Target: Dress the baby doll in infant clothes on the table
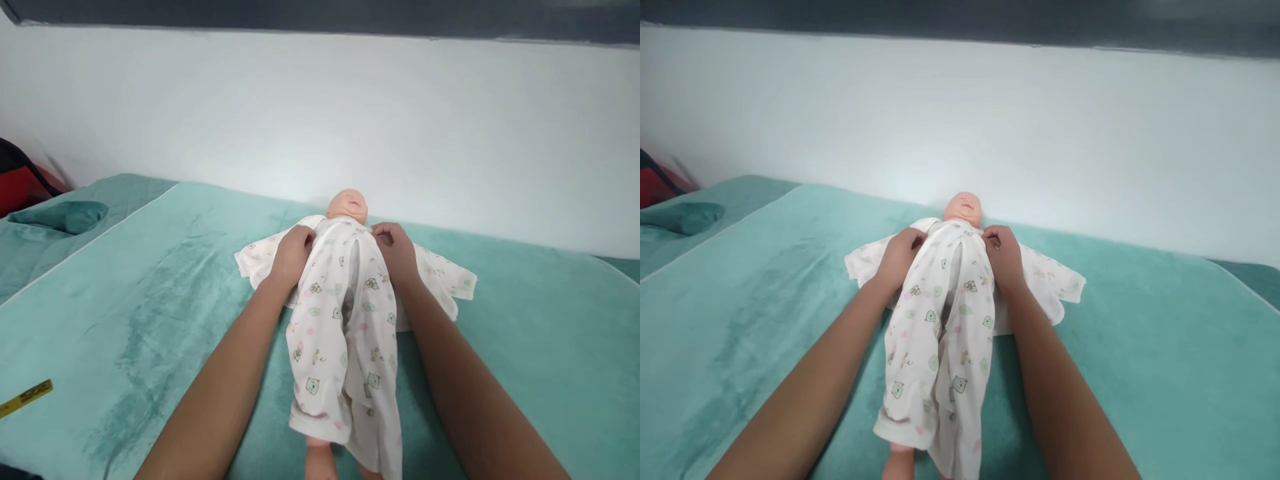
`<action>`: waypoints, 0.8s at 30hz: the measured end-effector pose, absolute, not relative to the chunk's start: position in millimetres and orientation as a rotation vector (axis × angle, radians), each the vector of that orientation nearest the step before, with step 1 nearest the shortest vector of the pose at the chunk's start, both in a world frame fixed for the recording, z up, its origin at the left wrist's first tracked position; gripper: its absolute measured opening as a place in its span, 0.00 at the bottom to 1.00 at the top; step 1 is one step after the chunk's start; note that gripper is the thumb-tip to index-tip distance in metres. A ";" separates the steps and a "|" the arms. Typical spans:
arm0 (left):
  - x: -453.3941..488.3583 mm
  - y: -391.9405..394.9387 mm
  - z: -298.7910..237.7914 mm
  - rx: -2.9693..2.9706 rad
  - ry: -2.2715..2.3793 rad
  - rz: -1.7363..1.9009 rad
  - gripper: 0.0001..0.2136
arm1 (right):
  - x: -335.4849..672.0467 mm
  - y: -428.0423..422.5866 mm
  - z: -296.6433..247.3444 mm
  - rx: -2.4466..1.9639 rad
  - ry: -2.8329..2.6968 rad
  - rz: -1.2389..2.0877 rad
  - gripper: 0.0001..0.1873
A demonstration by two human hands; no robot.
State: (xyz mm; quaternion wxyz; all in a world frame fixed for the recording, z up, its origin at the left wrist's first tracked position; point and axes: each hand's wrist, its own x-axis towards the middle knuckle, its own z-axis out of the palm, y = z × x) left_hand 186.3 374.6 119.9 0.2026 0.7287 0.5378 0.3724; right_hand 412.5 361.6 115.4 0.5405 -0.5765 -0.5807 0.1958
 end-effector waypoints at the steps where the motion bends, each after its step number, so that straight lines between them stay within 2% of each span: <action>1: 182.0 367.5 121.0 2.013 1.512 0.979 0.08 | 413.8 354.6 113.9 -1.396 -1.366 0.450 0.06; 5: 165.8 345.7 127.8 1.860 1.387 0.679 0.08 | 421.4 325.8 111.7 -1.525 -1.316 0.496 0.07; 8: 160.4 336.6 134.8 1.608 1.160 0.585 0.11 | 428.8 309.8 114.0 -1.626 -1.334 0.595 0.09; 14: 169.4 328.3 137.4 1.124 0.945 0.596 0.15 | 433.1 297.8 124.5 -1.571 -1.380 1.024 0.14; 20: 181.0 326.1 127.7 0.819 0.971 0.700 0.10 | 440.6 305.2 122.6 -1.273 -1.196 1.384 0.16; 24: 186.8 317.0 133.7 0.791 0.927 0.718 0.11 | 446.1 307.5 122.1 -1.178 -1.132 1.486 0.17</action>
